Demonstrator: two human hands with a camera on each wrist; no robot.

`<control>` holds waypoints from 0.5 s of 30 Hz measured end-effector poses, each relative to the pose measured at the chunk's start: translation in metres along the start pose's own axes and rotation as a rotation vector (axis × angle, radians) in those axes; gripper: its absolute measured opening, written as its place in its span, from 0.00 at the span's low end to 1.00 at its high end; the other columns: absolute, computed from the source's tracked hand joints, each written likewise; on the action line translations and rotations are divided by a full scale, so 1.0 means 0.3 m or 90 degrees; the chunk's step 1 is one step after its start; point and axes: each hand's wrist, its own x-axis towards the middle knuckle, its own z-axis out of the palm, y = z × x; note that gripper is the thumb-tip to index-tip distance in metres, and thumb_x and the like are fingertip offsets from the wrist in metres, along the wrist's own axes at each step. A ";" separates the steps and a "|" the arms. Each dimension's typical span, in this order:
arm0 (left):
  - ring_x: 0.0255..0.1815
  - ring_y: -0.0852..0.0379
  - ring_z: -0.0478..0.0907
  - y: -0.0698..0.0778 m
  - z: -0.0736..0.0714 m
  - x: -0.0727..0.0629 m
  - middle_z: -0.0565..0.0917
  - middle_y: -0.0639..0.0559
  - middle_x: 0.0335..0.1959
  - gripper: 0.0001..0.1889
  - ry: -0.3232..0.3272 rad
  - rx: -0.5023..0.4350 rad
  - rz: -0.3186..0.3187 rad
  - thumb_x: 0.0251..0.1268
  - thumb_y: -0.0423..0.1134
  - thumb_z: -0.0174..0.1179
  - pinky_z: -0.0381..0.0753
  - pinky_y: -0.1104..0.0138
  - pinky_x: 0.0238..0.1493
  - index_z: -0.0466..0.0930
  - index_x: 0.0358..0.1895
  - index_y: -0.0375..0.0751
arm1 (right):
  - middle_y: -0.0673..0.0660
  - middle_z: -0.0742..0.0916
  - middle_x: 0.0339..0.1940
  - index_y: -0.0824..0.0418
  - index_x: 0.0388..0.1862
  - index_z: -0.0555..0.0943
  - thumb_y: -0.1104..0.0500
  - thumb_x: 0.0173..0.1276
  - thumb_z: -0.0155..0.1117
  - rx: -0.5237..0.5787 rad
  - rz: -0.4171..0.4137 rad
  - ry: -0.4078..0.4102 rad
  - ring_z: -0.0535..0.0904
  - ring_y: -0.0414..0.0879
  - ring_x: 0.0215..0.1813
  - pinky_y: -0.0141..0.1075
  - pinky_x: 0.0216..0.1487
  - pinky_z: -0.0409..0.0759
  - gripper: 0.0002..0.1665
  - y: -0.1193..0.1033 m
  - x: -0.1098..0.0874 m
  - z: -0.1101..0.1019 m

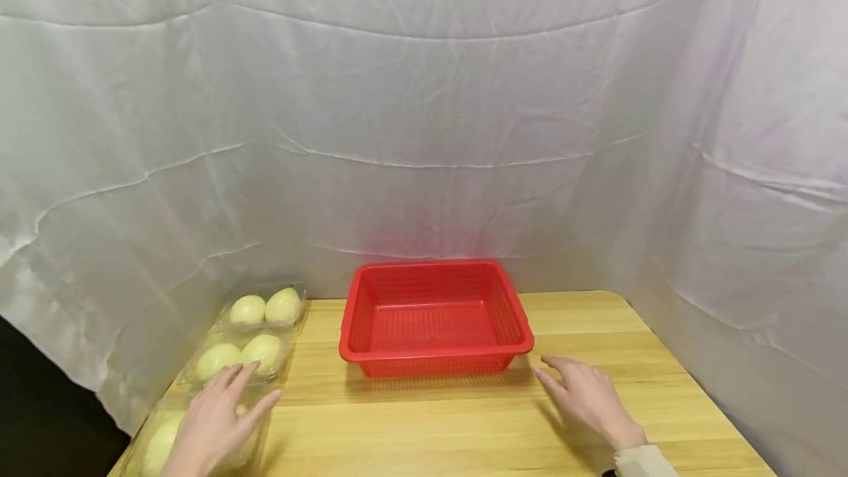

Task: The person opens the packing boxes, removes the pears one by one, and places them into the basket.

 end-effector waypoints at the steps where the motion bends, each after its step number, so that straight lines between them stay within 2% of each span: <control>1: 0.60 0.25 0.68 -0.012 -0.005 -0.004 0.72 0.27 0.61 0.39 -0.004 0.000 -0.008 0.66 0.65 0.53 0.66 0.30 0.51 0.70 0.67 0.35 | 0.57 0.87 0.52 0.57 0.55 0.83 0.42 0.72 0.58 0.002 -0.003 -0.001 0.85 0.58 0.51 0.57 0.50 0.79 0.24 -0.002 -0.001 0.001; 7: 0.57 0.24 0.68 -0.088 -0.026 -0.026 0.71 0.23 0.59 0.40 -0.022 0.000 -0.055 0.67 0.64 0.53 0.69 0.33 0.47 0.69 0.65 0.29 | 0.55 0.88 0.50 0.55 0.53 0.85 0.45 0.70 0.61 0.028 -0.011 -0.004 0.85 0.55 0.50 0.55 0.50 0.80 0.20 -0.019 -0.004 0.011; 9: 0.57 0.24 0.68 -0.116 -0.027 -0.035 0.71 0.22 0.58 0.39 -0.011 -0.004 -0.058 0.67 0.62 0.55 0.69 0.33 0.47 0.70 0.64 0.27 | 0.54 0.89 0.50 0.55 0.52 0.85 0.46 0.69 0.62 0.035 -0.010 -0.003 0.85 0.54 0.50 0.54 0.51 0.80 0.19 -0.024 -0.005 0.015; 13: 0.57 0.24 0.66 -0.173 -0.035 -0.053 0.69 0.23 0.59 0.39 -0.022 0.001 -0.084 0.67 0.63 0.55 0.66 0.31 0.48 0.68 0.64 0.28 | 0.53 0.89 0.47 0.56 0.50 0.85 0.50 0.68 0.65 0.047 0.000 0.011 0.86 0.53 0.49 0.53 0.50 0.80 0.17 -0.029 0.000 0.018; 15: 0.58 0.23 0.64 -0.199 -0.041 -0.059 0.67 0.22 0.60 0.41 -0.042 0.008 -0.112 0.67 0.65 0.52 0.64 0.30 0.48 0.66 0.66 0.29 | 0.54 0.90 0.45 0.57 0.49 0.86 0.51 0.67 0.66 0.056 0.004 0.023 0.86 0.53 0.47 0.52 0.47 0.81 0.15 -0.031 0.004 0.019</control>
